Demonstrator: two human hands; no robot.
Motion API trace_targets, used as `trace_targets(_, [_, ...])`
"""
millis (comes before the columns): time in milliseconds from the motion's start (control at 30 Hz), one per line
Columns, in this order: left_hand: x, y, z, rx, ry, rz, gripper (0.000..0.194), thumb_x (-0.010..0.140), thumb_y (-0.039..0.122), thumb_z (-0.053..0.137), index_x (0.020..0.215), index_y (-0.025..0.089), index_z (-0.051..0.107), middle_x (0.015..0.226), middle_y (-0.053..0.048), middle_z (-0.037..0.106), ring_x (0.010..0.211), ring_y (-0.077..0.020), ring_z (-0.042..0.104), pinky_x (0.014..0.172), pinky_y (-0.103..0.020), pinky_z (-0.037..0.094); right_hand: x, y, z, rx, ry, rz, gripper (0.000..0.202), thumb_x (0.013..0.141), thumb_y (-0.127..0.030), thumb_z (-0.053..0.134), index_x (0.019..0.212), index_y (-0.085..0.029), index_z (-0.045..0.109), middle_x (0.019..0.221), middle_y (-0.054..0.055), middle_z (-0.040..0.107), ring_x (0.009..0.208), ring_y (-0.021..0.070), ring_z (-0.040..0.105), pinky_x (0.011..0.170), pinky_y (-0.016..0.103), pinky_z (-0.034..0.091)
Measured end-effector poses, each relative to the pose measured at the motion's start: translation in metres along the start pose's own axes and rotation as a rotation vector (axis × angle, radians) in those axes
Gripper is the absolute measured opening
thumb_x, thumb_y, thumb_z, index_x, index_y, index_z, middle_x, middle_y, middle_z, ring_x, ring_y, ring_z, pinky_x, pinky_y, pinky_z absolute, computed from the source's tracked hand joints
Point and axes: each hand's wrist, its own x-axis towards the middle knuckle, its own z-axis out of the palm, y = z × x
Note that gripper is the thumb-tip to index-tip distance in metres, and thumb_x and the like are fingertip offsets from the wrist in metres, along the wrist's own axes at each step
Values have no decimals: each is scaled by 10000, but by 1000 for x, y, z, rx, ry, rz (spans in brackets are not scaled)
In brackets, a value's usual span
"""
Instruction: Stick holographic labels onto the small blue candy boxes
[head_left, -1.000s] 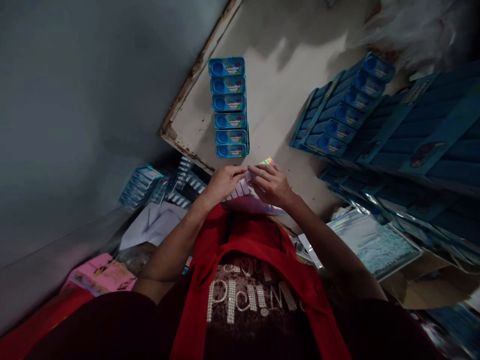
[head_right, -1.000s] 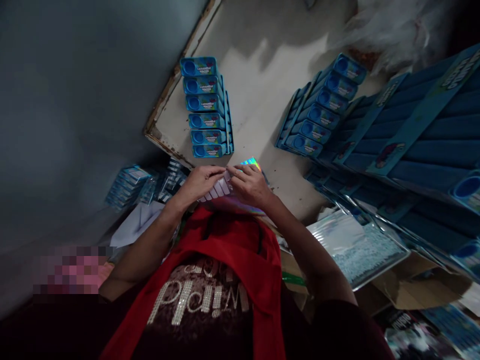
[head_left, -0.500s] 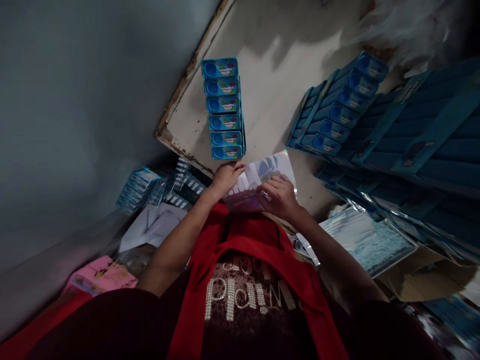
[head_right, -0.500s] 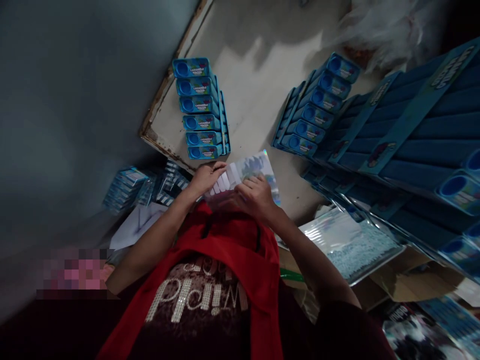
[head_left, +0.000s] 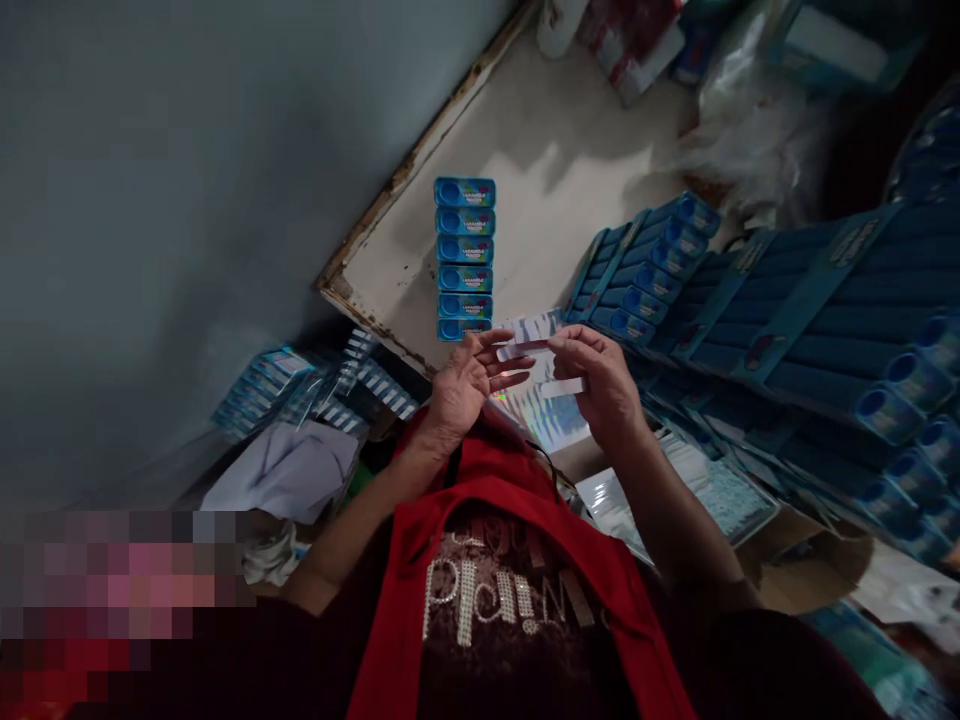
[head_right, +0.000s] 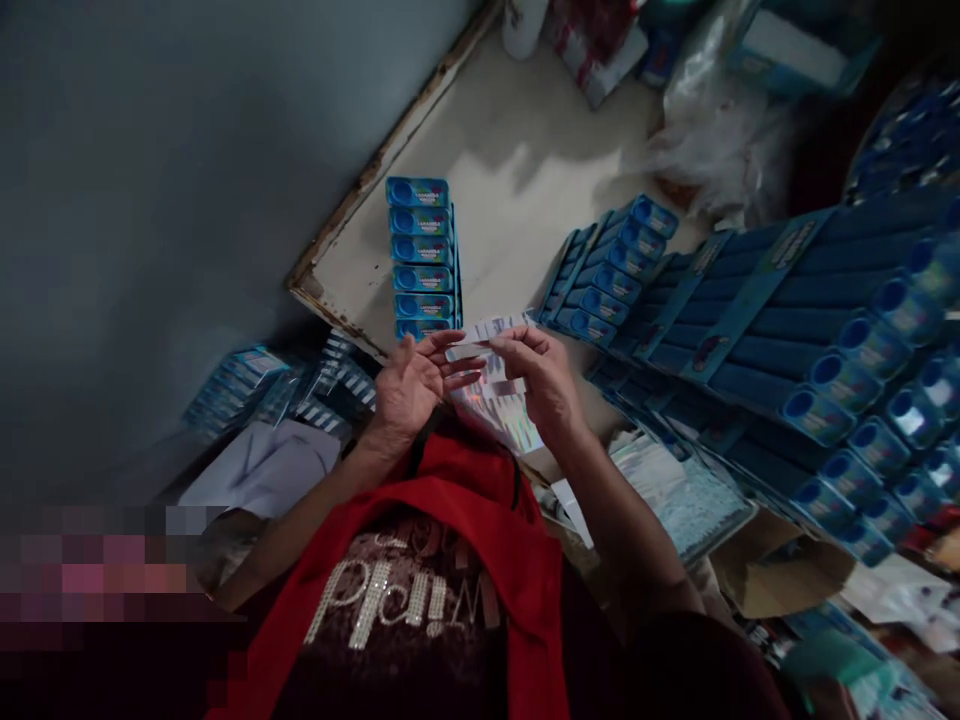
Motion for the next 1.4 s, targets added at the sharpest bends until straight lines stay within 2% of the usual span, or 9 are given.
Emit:
trace_targets(167, [14, 14, 10, 51, 249, 87, 629, 589, 517, 1063, 942, 170, 675, 830, -41, 818, 750, -204, 831, 726, -267, 657, 12, -2, 17, -26, 25, -77, 336, 606, -391, 943, 724, -210, 685, 575, -83, 499, 516, 63, 345, 487, 232, 285])
trace_targets(367, [43, 63, -11, 347, 355, 272, 410, 782, 469, 960, 931, 169, 724, 825, -43, 818, 745, -198, 823, 661, -254, 655, 61, 7, 62, -128, 160, -236, 328, 643, -439, 892, 789, -215, 702, 649, -62, 583, 558, 84, 410, 515, 242, 319])
trace_targets(533, [94, 123, -29, 630, 408, 476, 191, 899, 318, 858, 899, 180, 727, 763, -6, 771, 680, -144, 771, 622, -209, 618, 127, -4, 111, -228, 223, -440, 194, 721, -376, 772, 796, -228, 671, 650, -65, 542, 594, 93, 430, 563, 241, 350])
trace_targets(667, [131, 150, -30, 716, 393, 554, 118, 910, 209, 818, 866, 172, 715, 733, 3, 737, 648, -115, 730, 619, -183, 589, 165, -18, 129, -313, 262, -536, 193, 780, -395, 738, 811, -222, 660, 693, -48, 579, 632, 99, 483, 602, 244, 413])
trace_targets(767, [135, 157, -26, 752, 383, 604, 120, 926, 186, 801, 855, 171, 706, 746, 1, 730, 639, -114, 720, 625, -193, 583, 173, -24, 128, -243, 217, -495, 319, 793, -515, 764, 829, -225, 636, 756, -27, 604, 662, 113, 536, 607, 261, 460])
trace_targets(967, [105, 162, -19, 825, 359, 743, 122, 955, 231, 793, 878, 180, 712, 783, 3, 748, 677, -119, 735, 677, -205, 599, 156, -31, 114, -168, 24, -359, 532, 855, -767, 714, 829, -242, 636, 607, -50, 453, 524, 122, 458, 490, 282, 388])
trace_targets(1067, [97, 167, -19, 848, 353, 742, 116, 955, 250, 795, 889, 183, 726, 786, 2, 758, 683, -116, 735, 673, -196, 598, 148, -36, 113, -212, -16, -321, 617, 835, -847, 700, 897, -233, 706, 594, -49, 474, 522, 124, 482, 495, 284, 399])
trace_targets(1233, [97, 168, -22, 838, 337, 709, 112, 939, 244, 812, 880, 184, 738, 771, 4, 752, 678, -110, 733, 662, -186, 592, 145, -36, 119, -167, 23, -277, 453, 661, -582, 924, 851, -222, 726, 738, -24, 673, 593, 116, 575, 526, 264, 449])
trace_targets(1400, [111, 156, -37, 775, 373, 605, 94, 921, 228, 806, 863, 187, 744, 749, 4, 748, 658, -112, 729, 658, -196, 597, 155, -24, 121, -213, 110, -440, 291, 698, -471, 849, 785, -215, 742, 747, -10, 713, 671, 136, 610, 624, 277, 494])
